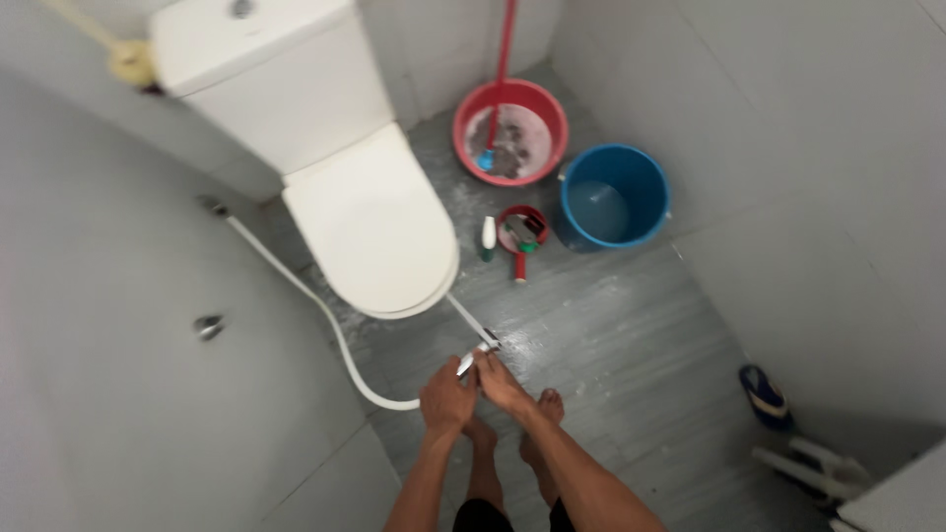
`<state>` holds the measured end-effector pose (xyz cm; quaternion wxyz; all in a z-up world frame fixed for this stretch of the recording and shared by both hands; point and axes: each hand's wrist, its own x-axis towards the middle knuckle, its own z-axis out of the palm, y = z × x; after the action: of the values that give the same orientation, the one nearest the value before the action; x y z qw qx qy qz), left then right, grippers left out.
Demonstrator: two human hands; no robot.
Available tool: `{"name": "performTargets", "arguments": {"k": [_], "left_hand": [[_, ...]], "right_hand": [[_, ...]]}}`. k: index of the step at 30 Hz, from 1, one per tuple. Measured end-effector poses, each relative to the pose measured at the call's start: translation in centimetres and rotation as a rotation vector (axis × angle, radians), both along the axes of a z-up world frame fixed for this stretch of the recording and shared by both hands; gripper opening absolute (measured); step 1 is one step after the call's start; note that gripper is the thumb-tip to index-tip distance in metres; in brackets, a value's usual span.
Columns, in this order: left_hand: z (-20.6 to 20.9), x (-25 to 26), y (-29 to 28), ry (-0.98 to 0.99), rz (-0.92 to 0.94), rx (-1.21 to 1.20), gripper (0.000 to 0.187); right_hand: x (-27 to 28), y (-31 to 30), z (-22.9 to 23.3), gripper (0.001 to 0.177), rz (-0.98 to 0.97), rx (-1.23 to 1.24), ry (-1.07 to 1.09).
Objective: The person cleans a toilet by applying liquid with a spray bottle, scrubbing the tank, lid, and rim using a sponge and a brush, and rinsing the toilet with a bidet sprayer.
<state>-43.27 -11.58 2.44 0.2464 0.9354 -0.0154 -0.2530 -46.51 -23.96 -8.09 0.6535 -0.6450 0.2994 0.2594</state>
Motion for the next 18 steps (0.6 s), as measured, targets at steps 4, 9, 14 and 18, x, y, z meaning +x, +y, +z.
{"name": "performTargets", "arguments": {"k": [4,9,14,18], "left_hand": [[-1.2,0.5,-4.7,-0.06,0.049,0.008,0.034],[-3.4,1.7,-10.7,-0.153,0.073,0.071,0.036],[-6.7,2.4,-15.2,-0.129,0.13,0.156,0.039],[-8.2,2.9,-17.8,-0.178,0.098,0.186,0.039]], "right_hand": [[0.7,-3.7,-1.3,0.05,-0.055,-0.08,-0.207],[3.2,-8.2,-1.9,0.053,-0.049,-0.081,-0.167],[5.2,-12.3,-4.5,0.052,0.025,-0.152,-0.143],[6.0,-14.7,-5.6,0.052,-0.039,-0.138,-0.203]]}}
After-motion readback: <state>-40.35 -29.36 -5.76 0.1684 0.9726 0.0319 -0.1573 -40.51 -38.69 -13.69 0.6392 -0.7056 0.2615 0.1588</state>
